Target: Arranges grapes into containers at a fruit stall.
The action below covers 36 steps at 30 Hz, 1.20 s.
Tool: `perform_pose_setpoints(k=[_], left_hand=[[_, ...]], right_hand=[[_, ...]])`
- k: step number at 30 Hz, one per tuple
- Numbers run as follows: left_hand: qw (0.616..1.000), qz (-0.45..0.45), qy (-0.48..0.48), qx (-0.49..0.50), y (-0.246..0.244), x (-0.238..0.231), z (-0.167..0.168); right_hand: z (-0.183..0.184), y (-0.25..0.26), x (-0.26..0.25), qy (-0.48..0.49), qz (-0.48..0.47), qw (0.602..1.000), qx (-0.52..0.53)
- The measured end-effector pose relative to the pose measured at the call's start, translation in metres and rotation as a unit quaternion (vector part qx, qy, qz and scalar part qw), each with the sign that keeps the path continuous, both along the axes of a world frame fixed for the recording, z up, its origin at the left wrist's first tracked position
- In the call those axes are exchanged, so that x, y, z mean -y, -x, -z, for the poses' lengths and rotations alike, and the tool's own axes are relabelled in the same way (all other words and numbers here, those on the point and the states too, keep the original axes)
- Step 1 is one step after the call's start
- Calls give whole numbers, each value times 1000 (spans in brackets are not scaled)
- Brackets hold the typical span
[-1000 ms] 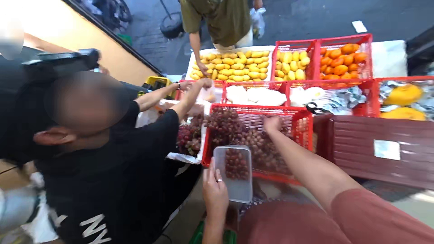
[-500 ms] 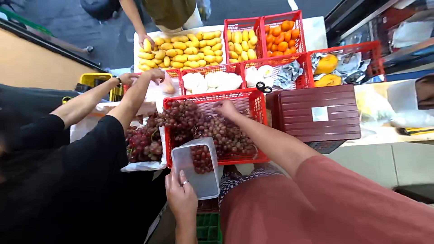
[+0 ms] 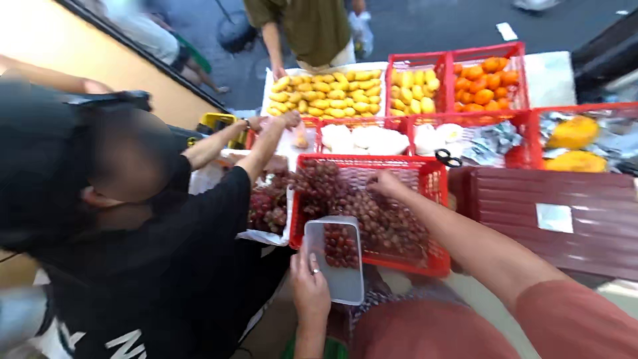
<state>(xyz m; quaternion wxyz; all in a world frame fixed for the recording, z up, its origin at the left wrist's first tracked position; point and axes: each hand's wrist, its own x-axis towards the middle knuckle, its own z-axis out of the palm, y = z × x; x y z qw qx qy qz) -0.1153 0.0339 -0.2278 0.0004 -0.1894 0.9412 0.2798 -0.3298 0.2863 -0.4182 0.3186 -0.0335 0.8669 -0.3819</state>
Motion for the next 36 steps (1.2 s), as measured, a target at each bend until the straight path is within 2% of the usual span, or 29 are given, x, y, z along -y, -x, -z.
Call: perform_pose_setpoints(k=[3,4,6,8,10,12,13,16,18,19,21,24,25,26,28,30,32,34,36], left_hand=[[1000,-6,-2,9,-1,-2,-2],[1000,-7,3,9,0,-3,-2],[1000,-10,4,8,-2,-3,-2],[1000,-16,-3,3,-5,-4,-1],[1000,-19,-8,-6,-6,-6,1],[1000,-15,-7,-8,-8,-7,2],[1000,-13,-7,-7,-7,-7,1],[1000,0,-7,-2,-3,-4,-5],[1000,13,-8,4,-3,-4,-10],[1000,28,-9,5,-5,-4,-9],[998,57,5,0,-6,-6,-2],[998,52,25,6,-5,-8,-3],[998,47,28,5,-5,-8,-2],[999,40,25,7,-4,-9,-2],[999,33,17,10,-5,-9,-1],[999,31,15,14,-3,-9,-1],[999,27,15,17,-3,-10,-1],[999,25,14,15,-3,-9,1],[999,27,13,10,-3,-9,1]], right_hand=[[0,-4,1,-75,-100,992,-29],[-2,-3,-1,-68,-90,993,-28],[-22,-4,-4,4,-2,1000,-8],[-69,-9,-2,123,101,987,15],[-139,-21,11,270,113,956,4],[-200,-40,30,385,-8,922,-41],[-219,-46,41,402,-99,906,-82],[-234,-64,81,310,-337,867,-197],[-227,-80,97,189,-419,859,-224],[-222,-88,98,160,-433,859,-222],[-224,-95,85,169,-431,862,-207],[-246,-74,47,249,-317,887,-224],[-242,-57,29,255,-259,900,-240],[-232,-38,9,211,-215,921,-246],[-193,-2,-28,20,-195,960,-201],[-135,9,-51,-141,-217,959,-119],[-86,-1,-59,-229,-242,941,-56],[-48,-15,-60,-280,-251,926,-37],[-27,-23,-61,-282,-247,927,-29]])
